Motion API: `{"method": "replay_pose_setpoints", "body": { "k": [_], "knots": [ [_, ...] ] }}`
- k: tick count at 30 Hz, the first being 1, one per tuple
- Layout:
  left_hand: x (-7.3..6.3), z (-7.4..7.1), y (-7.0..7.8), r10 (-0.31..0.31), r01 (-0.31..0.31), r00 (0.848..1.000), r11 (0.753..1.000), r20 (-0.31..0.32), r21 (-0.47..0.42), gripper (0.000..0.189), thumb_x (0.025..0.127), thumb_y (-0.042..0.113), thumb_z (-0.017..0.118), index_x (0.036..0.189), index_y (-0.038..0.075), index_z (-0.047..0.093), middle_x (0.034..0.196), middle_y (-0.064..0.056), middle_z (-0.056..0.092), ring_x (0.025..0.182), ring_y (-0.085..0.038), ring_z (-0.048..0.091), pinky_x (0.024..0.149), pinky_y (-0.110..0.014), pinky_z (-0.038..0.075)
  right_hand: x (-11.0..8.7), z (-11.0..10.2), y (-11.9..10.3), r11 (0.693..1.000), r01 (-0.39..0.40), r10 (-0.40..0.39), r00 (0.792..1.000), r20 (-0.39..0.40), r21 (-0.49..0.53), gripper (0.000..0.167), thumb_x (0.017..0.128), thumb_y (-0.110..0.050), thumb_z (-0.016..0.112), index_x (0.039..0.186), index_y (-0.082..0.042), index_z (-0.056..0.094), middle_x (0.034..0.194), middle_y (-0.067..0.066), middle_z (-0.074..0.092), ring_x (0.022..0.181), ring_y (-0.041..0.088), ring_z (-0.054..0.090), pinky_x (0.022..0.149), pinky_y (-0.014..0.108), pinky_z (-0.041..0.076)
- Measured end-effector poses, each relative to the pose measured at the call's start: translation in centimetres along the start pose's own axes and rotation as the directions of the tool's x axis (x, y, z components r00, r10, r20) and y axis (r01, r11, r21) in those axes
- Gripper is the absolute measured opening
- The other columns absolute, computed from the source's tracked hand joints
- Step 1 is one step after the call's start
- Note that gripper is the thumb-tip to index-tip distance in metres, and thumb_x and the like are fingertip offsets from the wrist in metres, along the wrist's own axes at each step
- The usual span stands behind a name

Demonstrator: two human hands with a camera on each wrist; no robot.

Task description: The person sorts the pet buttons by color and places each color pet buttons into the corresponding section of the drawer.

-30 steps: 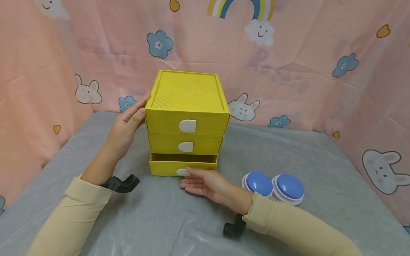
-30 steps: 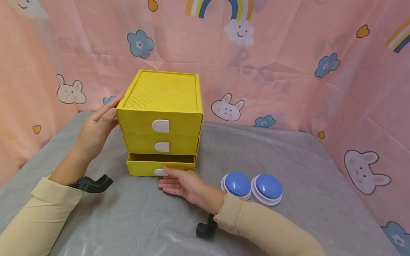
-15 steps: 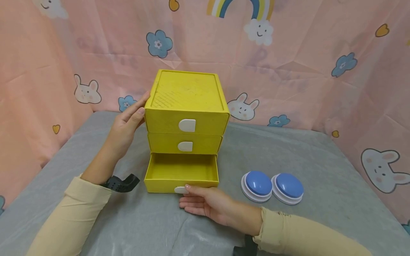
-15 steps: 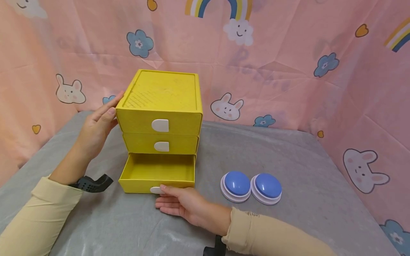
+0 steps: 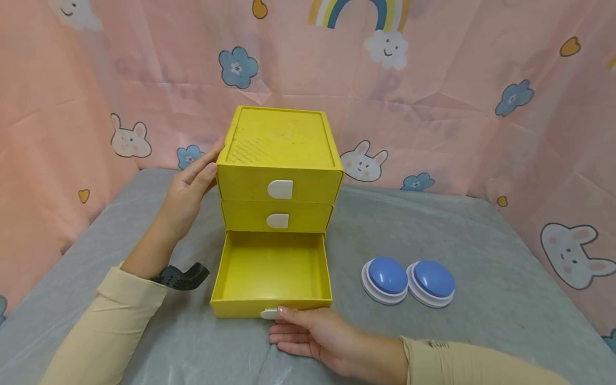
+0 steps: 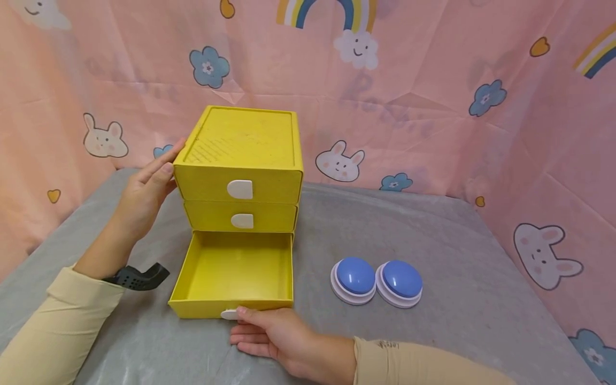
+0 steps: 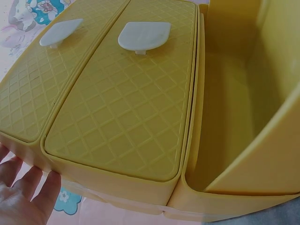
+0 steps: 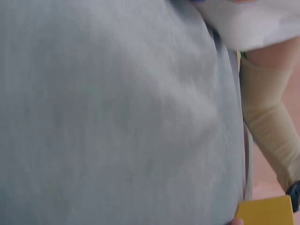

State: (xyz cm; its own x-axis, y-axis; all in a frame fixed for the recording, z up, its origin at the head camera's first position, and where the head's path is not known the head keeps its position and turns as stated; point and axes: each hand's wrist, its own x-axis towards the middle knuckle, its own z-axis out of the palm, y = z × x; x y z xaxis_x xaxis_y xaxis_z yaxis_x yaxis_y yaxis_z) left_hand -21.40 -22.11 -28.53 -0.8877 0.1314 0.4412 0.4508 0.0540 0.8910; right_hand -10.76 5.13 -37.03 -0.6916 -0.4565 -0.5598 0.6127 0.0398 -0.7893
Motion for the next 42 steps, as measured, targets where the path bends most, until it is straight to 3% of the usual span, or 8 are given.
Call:
{"method": "replay_pose_setpoints", "body": {
  "k": [11, 18, 26, 30, 36, 40, 42],
  "knots": [
    [-0.1, -0.1, -0.1, 0.0, 0.0, 1.0, 1.0, 0.007, -0.009, 0.049, 0.108, 0.029, 0.042, 0.156, 0.021, 0.034, 0.166, 0.0, 0.025, 0.152, -0.015, 0.028, 0.112, -0.013, 0.038, -1.3, 0.1, 1.1, 0.999, -0.04, 0.038, 0.997, 0.068, 0.018, 0.035, 0.102, -0.027, 0.057, 0.119, 0.003, 0.064, 0.099, 0.007, 0.074, 0.092, 0.013, 0.072, 0.093, 0.032, 0.059],
    [-0.1, 0.1, 0.3, -0.023, 0.023, 1.0, 1.0, -0.009, -0.006, 0.048, 0.108, 0.026, 0.042, 0.155, 0.023, 0.036, 0.165, 0.002, 0.028, 0.152, -0.016, 0.028, 0.114, -0.016, 0.038, -2.1, 0.2, 1.5, 0.996, -0.082, 0.079, 0.993, 0.085, 0.034, 0.039, 0.101, -0.03, 0.059, 0.12, 0.005, 0.064, 0.098, 0.005, 0.075, 0.092, 0.012, 0.071, 0.094, 0.032, 0.059],
    [-0.1, 0.1, 0.3, -0.027, 0.027, 1.0, 0.999, -0.005, -0.018, 0.049, 0.108, 0.026, 0.042, 0.156, 0.021, 0.034, 0.165, 0.002, 0.027, 0.152, -0.016, 0.028, 0.114, -0.016, 0.038, -2.6, 0.1, 2.2, 0.997, -0.076, 0.078, 0.993, 0.092, -0.027, 0.04, 0.102, -0.029, 0.058, 0.12, 0.006, 0.062, 0.108, 0.011, 0.075, 0.1, 0.017, 0.073, 0.096, 0.035, 0.058],
    [-0.1, 0.0, 0.3, -0.031, 0.031, 1.0, 0.999, -0.007, -0.013, 0.05, 0.108, 0.028, 0.043, 0.156, 0.02, 0.034, 0.164, 0.003, 0.029, 0.152, -0.016, 0.028, 0.115, -0.017, 0.037, -3.0, 0.1, 2.3, 0.996, -0.069, 0.074, 0.993, 0.092, -0.063, 0.036, 0.1, -0.029, 0.06, 0.118, 0.003, 0.064, 0.104, 0.008, 0.076, 0.098, 0.016, 0.073, 0.094, 0.035, 0.059],
    [-0.2, -0.1, 0.2, -0.028, 0.028, 1.0, 1.0, 0.003, 0.002, 0.051, 0.108, 0.029, 0.042, 0.156, 0.02, 0.033, 0.166, 0.001, 0.024, 0.153, -0.016, 0.024, 0.115, -0.016, 0.037, -4.7, -0.4, 0.6, 0.98, -0.064, 0.101, 0.976, 0.195, -0.188, 0.037, 0.097, -0.031, 0.065, 0.119, -0.002, 0.069, 0.103, -0.002, 0.077, 0.089, 0.004, 0.07, 0.087, 0.023, 0.059],
    [-0.2, -0.1, 0.2, -0.032, 0.032, 0.999, 0.999, 0.003, -0.003, 0.05, 0.108, 0.029, 0.042, 0.156, 0.021, 0.034, 0.166, 0.003, 0.024, 0.153, -0.015, 0.023, 0.115, -0.017, 0.037, -6.7, -1.7, -1.7, 0.978, -0.009, 0.06, 0.97, 0.236, -0.209, 0.049, 0.096, -0.025, 0.068, 0.136, 0.001, 0.058, 0.122, 0.008, 0.072, 0.104, 0.009, 0.07, 0.094, 0.025, 0.058],
    [-0.1, -0.1, 0.2, -0.028, 0.029, 1.0, 1.0, 0.003, -0.004, 0.049, 0.108, 0.028, 0.042, 0.156, 0.021, 0.034, 0.166, 0.003, 0.024, 0.153, -0.015, 0.023, 0.115, -0.017, 0.037, -7.6, -2.9, -2.8, 0.978, 0.077, -0.029, 0.971, 0.237, -0.194, 0.055, 0.095, -0.02, 0.068, 0.143, 0.001, 0.051, 0.135, 0.013, 0.065, 0.117, 0.016, 0.066, 0.099, 0.029, 0.056]
  ]
}}
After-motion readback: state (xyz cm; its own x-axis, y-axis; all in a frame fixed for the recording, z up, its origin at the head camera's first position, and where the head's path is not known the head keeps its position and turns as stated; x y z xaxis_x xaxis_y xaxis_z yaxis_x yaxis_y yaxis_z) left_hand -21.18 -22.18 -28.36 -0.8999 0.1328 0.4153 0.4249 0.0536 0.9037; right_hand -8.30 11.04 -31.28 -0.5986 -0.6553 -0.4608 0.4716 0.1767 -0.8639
